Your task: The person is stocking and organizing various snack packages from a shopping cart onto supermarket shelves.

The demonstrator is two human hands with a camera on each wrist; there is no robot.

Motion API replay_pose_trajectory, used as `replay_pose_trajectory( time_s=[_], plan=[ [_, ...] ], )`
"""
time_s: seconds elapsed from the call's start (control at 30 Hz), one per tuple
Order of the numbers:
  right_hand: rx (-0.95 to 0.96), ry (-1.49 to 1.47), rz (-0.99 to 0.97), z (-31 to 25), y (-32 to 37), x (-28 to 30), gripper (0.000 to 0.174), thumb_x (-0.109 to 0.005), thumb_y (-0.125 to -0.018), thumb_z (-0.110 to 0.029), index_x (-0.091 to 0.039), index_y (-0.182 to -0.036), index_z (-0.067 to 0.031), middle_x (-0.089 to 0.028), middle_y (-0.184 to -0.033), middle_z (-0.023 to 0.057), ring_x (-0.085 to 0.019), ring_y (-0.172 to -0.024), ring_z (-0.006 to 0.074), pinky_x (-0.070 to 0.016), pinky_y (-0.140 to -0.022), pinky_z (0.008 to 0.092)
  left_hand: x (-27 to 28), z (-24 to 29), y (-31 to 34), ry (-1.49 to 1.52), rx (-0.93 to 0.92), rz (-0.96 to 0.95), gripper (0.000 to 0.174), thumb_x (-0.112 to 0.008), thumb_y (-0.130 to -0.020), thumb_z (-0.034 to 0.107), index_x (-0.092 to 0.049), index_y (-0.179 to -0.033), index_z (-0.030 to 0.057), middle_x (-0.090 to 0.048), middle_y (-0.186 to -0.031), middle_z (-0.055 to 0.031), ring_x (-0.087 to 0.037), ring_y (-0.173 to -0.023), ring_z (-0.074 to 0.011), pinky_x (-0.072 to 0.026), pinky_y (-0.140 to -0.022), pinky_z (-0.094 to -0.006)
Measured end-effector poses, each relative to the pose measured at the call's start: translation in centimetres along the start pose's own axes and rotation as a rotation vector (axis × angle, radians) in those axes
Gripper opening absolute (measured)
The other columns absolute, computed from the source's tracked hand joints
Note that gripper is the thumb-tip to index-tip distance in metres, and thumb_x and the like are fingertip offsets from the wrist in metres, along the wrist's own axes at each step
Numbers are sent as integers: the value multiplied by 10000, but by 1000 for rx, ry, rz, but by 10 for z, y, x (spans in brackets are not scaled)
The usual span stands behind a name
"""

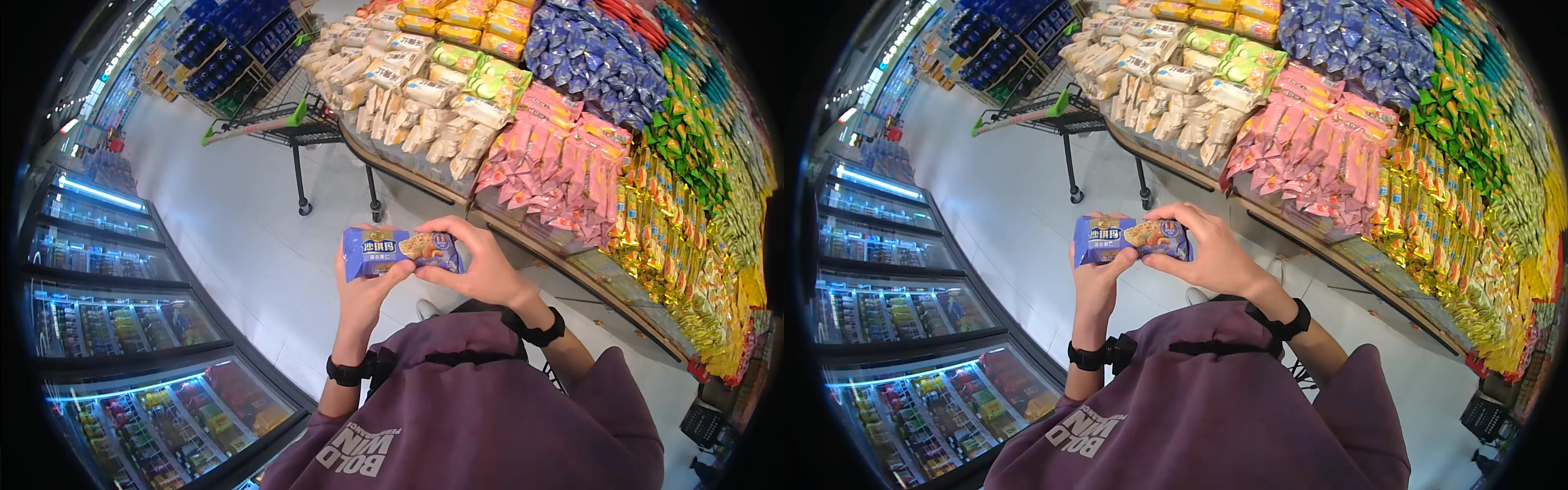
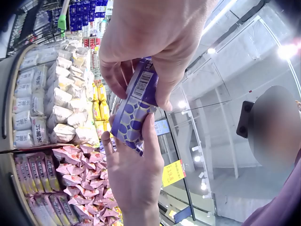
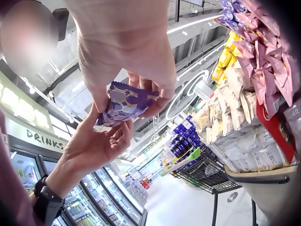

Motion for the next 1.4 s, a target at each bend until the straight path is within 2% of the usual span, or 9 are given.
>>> replay_pose_trajectory(
  time_s=[0.17, 0.2, 0.53, 0.6, 0.77, 0.97, 1.07, 1.17, 1.4],
  plan=[
    [-58, 102, 47, 7, 20, 68, 501, -836, -762, -173, -608, -1183, -25, -652, -1135, 113, -642, -1040, 203, -495, -907, 336, -73, -22, -21, -24, 67, -120, 591, -846, -701, -43, -486, -1165, 16, -641, -1096, -112, -663, -986, -178, -562, -850, -309],
    [-46, 98, 67, 10, 26, 85, 507, -823, -779, -250, -595, -1187, -54, -654, -1092, 126, -644, -1017, 287, -499, -899, 371, -91, -26, -25, -48, 62, -160, 590, -845, -702, -45, -486, -1166, 14, -643, -1093, -111, -664, -982, -175, -562, -848, -308],
    [-246, 131, 252, 38, 104, 217, 505, -832, -772, -252, -614, -1178, -44, -668, -1115, 115, -651, -1042, 254, -496, -929, 365, -238, -90, -34, -133, 187, -358, 469, -820, -738, -28, -560, -1127, 2, -680, -1025, -89, -675, -928, -155, -554, -842, -296],
    [-182, 230, 257, 31, 109, 236, 509, -834, -769, -245, -609, -1181, -47, -669, -1114, 111, -657, -1030, 255, -501, -911, 366, -260, -94, -30, -206, 98, -395, 510, -842, -716, -11, -564, -1144, 3, -680, -1029, -79, -674, -921, -150, -553, -824, -290],
    [-312, 53, 275, 22, 120, 264, 535, -827, -785, -253, -574, -1211, -50, -663, -1097, 106, -657, -1002, 230, -502, -883, 357, -306, -81, -36, -243, 65, -512, 546, -879, -685, 28, -569, -1134, 8, -681, -1023, -76, -673, -922, -140, -558, -819, -295],
    [-231, 69, 313, 6, 100, 282, 500, -812, -805, -165, -563, -1220, -36, -641, -1153, 125, -639, -1064, 214, -492, -915, 339, -319, -59, -59, -273, -33, -544, 556, -892, -671, 36, -558, -1114, 3, -687, -1023, -96, -682, -923, -144, -571, -812, -298],
    [-186, -89, 433, 16, 85, 283, 477, -822, -789, -115, -585, -1195, -34, -628, -1184, 120, -622, -1080, 191, -485, -925, 316, -307, -49, -74, -133, -33, -459, 541, -883, -678, 16, -567, -1117, 3, -682, -1039, -93, -675, -932, -146, -563, -840, -299],
    [-76, -246, 581, 11, 62, 288, 434, -737, -856, -31, -535, -1240, -1, -612, -1185, 89, -598, -1021, 146, -477, -925, 290, -297, -42, -90, 47, 17, -410, 522, -867, -688, -9, -567, -1115, 8, -670, -1058, -88, -668, -948, -147, -562, -846, -302],
    [-403, -374, 556, 26, 25, 273, 414, -685, -914, -83, -496, -1276, -15, -608, -1155, 152, -614, -1024, 121, -531, -737, 250, -287, -36, -123, 132, 62, -458, 632, -825, -724, -50, -495, -1261, 1, -634, -1163, -112, -644, -1068, -178, -559, -904, -328]
  ],
)
Point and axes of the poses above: each hand's wrist, its own y-axis away from the middle knuckle, its own x-axis out of the back of the hand, z = x × y, the point moved 9 cm from there along -y, towards the middle knuckle
